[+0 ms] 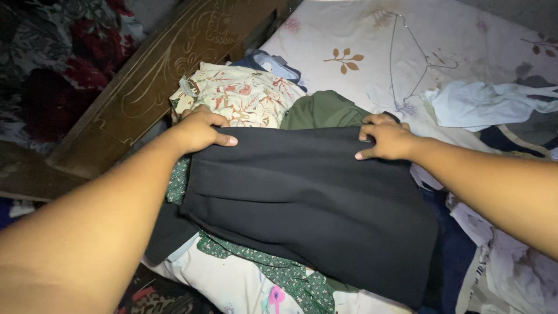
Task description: The person picks up clothing items from a bed, folds them by hand, and places the folded items into a wooden wardrobe.
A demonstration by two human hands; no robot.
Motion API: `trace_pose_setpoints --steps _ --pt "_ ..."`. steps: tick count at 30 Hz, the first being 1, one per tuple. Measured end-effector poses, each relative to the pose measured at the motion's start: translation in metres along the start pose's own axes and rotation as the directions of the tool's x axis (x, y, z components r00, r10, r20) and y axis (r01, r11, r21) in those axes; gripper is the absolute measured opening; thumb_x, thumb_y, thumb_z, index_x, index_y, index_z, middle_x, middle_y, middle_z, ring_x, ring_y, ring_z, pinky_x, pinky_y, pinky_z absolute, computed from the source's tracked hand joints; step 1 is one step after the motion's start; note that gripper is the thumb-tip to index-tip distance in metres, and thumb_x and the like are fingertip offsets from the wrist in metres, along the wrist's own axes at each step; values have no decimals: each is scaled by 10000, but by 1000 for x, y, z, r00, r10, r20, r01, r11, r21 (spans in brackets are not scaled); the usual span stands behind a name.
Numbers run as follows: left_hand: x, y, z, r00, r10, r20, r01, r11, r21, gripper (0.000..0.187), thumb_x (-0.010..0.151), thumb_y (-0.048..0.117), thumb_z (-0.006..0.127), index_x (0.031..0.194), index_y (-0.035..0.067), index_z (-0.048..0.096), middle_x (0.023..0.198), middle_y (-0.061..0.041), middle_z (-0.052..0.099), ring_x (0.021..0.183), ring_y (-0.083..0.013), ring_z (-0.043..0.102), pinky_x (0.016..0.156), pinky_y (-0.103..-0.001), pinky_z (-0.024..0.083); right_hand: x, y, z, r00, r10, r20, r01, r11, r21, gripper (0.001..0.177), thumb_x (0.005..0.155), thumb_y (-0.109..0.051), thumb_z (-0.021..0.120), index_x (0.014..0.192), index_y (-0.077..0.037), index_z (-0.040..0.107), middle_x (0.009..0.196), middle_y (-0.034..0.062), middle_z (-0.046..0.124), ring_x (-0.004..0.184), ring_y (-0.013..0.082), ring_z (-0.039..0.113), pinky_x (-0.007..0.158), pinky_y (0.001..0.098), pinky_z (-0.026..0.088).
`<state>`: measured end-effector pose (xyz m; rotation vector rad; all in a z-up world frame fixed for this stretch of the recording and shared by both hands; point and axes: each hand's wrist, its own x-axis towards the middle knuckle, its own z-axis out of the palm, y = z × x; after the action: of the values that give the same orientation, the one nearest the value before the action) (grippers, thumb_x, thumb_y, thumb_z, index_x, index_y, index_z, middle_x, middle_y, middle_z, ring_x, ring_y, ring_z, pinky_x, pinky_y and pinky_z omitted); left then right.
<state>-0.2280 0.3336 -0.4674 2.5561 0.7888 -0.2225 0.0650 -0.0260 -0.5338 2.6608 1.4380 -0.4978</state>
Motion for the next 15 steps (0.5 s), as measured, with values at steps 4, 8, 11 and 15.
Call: trace_pose_setpoints --steps 4,8,11,15 --pt "4 -13 11 998 -64 -10 63 996 -59 585 614 495 887 1104 182 826 1486 -128 481 1441 -346 393 1222 -438 301 24 28 17 978 -152 140 129 978 163 602 784 -673 744 1080 -151 692 1444 55 550 1386 294 462 1117 546 428" --pt "-8 -32 32 991 -100 -85 61 925 -375 818 739 492 850 1387 85 561 1550 -197 365 1419 -360 374 1143 -431 343 12 26 8 971 -17 238 2 998 63 591 821 -645 702 1236 -224 683 1413 73 542 1404 274 440 1108 613 361" --pt "-15 -35 41 980 -187 -71 125 851 -509 809 805 454 762 1453 73 465 1536 -202 439 1400 -341 456 1116 -422 394 -8 9 -6 919 297 260 -302 953 -20 662 799 -601 750 1369 -296 604 1480 -6 538 1436 259 432 1156 656 277" --pt "-11 -43 60 954 -134 -269 15 915 -403 807 910 466 707 1467 -25 388 1456 -327 491 1378 -418 475 1131 -437 388 -45 -19 -1 956 261 -137 -252 965 78 540 815 -502 749 1271 -229 655 1362 104 551 1349 306 444 1035 653 337"
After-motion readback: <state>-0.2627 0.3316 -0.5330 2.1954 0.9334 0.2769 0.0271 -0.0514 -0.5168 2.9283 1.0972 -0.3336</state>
